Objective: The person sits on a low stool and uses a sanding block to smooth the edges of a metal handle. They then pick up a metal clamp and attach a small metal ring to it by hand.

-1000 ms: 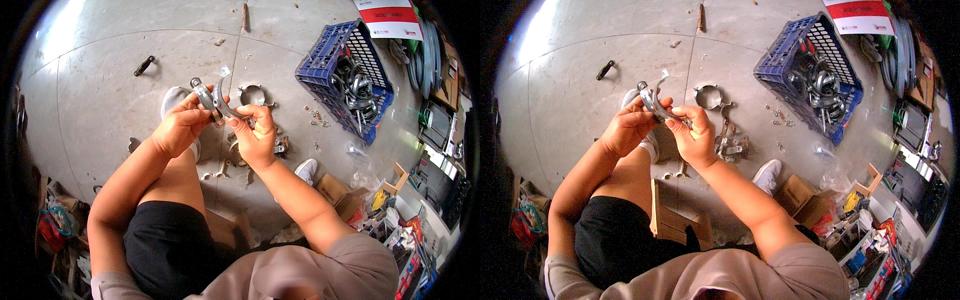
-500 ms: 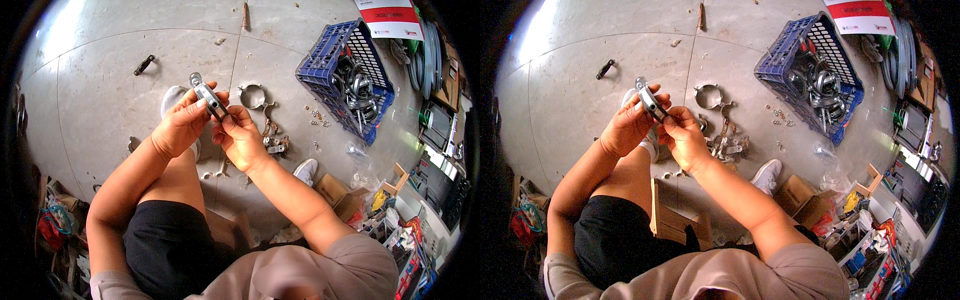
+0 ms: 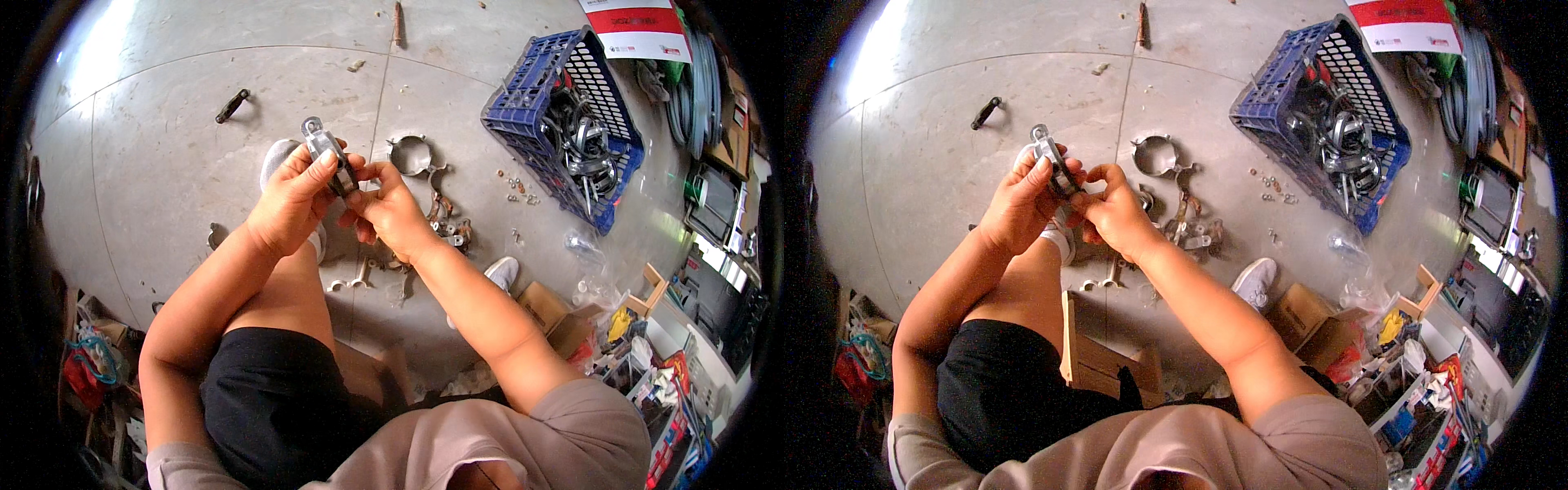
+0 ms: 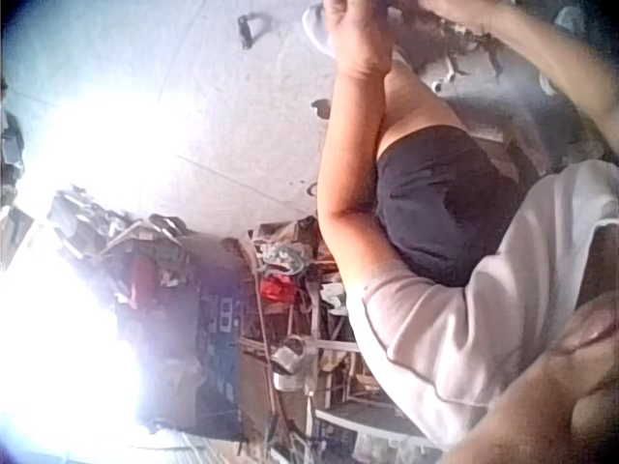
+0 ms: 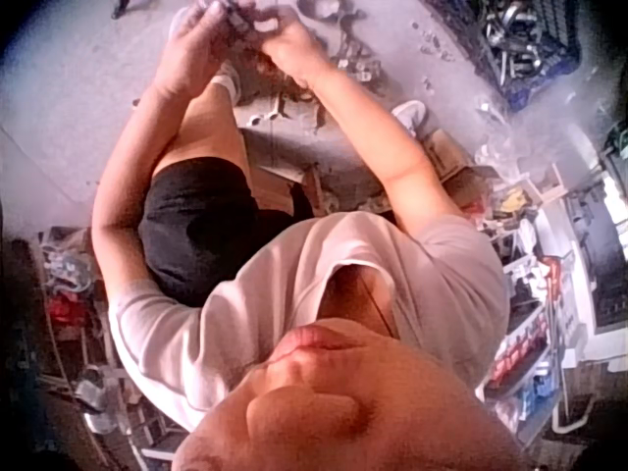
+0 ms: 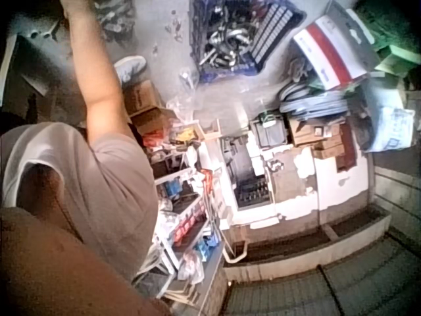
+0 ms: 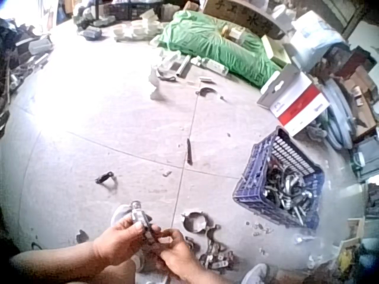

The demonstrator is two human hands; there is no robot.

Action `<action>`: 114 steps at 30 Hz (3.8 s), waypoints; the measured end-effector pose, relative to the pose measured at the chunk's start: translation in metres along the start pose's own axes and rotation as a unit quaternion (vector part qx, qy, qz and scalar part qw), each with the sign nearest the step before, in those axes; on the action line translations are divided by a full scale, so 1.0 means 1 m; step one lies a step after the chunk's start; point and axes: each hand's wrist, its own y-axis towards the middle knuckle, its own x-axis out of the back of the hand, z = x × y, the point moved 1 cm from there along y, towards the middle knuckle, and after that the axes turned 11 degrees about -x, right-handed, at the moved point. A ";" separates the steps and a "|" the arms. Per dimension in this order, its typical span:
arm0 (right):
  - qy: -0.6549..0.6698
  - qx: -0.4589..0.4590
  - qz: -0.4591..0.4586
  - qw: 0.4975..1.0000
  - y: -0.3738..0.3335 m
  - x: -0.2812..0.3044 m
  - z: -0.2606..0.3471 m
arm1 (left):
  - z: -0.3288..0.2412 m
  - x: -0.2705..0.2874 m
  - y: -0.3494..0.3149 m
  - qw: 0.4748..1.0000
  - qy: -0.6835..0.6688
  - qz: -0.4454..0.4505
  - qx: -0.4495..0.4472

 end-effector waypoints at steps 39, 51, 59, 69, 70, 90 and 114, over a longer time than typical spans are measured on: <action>-0.059 0.099 -0.018 0.993 -0.114 0.069 0.008 | 0.025 -0.124 -0.015 0.992 0.019 0.125 0.022; 0.088 0.149 0.023 0.985 -0.200 0.214 -0.107 | 0.187 -0.240 -0.037 0.964 0.150 0.115 0.188; 0.116 0.181 0.075 0.974 -0.175 0.262 -0.154 | 0.255 -0.239 -0.035 0.980 0.144 0.038 0.133; -0.138 0.240 0.045 0.960 -0.172 0.268 -0.162 | 0.263 -0.225 -0.048 0.969 0.185 0.027 0.164; -0.128 0.239 0.052 0.961 -0.171 0.267 -0.163 | 0.261 -0.224 -0.049 0.968 0.184 0.035 0.167; -0.366 0.366 0.145 0.843 -0.171 0.220 -0.166 | 0.176 -0.237 -0.113 0.945 0.322 -0.061 -0.005; -0.398 -0.007 -0.497 0.771 -0.078 0.425 -0.215 | 0.134 -0.229 -0.078 0.968 0.230 -0.103 -0.005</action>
